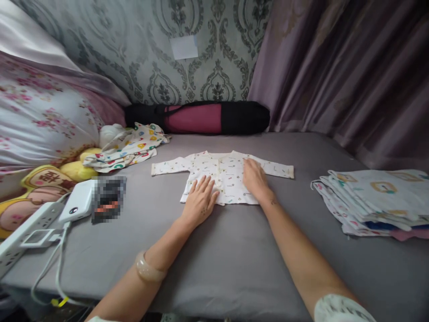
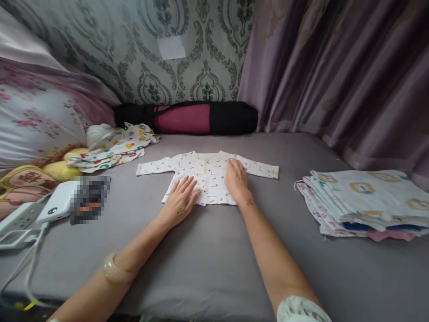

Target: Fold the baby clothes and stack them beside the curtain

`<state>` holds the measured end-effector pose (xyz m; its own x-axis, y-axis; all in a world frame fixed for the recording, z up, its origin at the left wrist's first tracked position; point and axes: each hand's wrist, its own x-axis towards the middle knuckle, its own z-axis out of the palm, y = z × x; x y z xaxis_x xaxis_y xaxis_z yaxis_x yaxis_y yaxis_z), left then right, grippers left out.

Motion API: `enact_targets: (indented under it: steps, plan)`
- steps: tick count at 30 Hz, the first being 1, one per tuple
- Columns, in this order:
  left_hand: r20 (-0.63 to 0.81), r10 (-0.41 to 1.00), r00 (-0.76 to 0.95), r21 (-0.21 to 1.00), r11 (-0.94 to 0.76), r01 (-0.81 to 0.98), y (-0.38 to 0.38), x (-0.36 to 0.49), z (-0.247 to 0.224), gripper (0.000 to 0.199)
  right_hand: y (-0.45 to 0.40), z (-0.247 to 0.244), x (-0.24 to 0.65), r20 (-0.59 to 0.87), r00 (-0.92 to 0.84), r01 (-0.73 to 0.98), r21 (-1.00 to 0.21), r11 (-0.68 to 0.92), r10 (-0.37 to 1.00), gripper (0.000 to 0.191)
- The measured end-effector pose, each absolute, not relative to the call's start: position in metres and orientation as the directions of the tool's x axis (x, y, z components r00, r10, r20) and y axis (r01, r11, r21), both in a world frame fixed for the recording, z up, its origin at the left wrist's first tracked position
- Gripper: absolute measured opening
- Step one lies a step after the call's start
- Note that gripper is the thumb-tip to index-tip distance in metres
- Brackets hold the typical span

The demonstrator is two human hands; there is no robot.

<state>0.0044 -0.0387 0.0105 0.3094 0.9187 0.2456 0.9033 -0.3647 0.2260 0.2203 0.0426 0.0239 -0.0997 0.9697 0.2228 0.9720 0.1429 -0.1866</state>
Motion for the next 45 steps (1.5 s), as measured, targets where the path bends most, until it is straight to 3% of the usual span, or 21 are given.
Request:
enact_targets:
  steps: [3, 7, 14, 19, 25, 31, 37, 45]
  plan:
    - [0.208, 0.961, 0.183, 0.184, -0.222, 0.957, -0.032, -0.001, 0.000, 0.059, 0.037, 0.011, 0.196, 0.116, -0.227, 0.949, -0.196, 0.246, 0.967, 0.059]
    - [0.089, 0.984, 0.156, 0.187, -0.171, 0.967, -0.027, -0.006, -0.016, 0.067, 0.036, -0.009, 0.189, 0.011, -0.202, 0.962, -0.183, 0.201, 0.979, 0.066]
    - [0.113, 0.975, 0.191, 0.221, -0.212, 0.952, -0.025, -0.014, -0.014, 0.066, 0.029, -0.001, 0.191, 0.059, -0.216, 0.960, -0.172, 0.223, 0.975, 0.062]
    - [0.177, 0.975, 0.133, 0.171, -0.163, 0.972, -0.027, -0.021, -0.011, 0.064, 0.007, 0.014, 0.171, 0.066, -0.376, 0.894, -0.238, 0.380, 0.924, 0.062]
    - [0.035, 0.990, 0.138, 0.178, -0.142, 0.974, -0.027, -0.017, -0.011, 0.064, -0.002, 0.008, 0.158, -0.043, -0.473, 0.857, -0.257, 0.448, 0.880, 0.064]
    - [0.029, 0.991, 0.127, 0.198, -0.130, 0.972, -0.033, -0.023, 0.001, 0.060, -0.002, 0.007, 0.158, 0.031, -0.479, 0.849, -0.237, 0.472, 0.877, 0.063]
    - [-0.053, 0.983, 0.175, 0.284, -0.153, 0.946, -0.034, -0.033, 0.004, 0.059, -0.006, 0.005, 0.154, -0.015, -0.546, 0.818, -0.227, 0.529, 0.838, 0.064]
    - [0.016, 0.998, 0.060, 0.369, -0.062, 0.928, -0.079, -0.079, 0.011, 0.063, -0.005, 0.000, 0.155, 0.053, -0.543, 0.821, -0.177, 0.543, 0.838, 0.057]
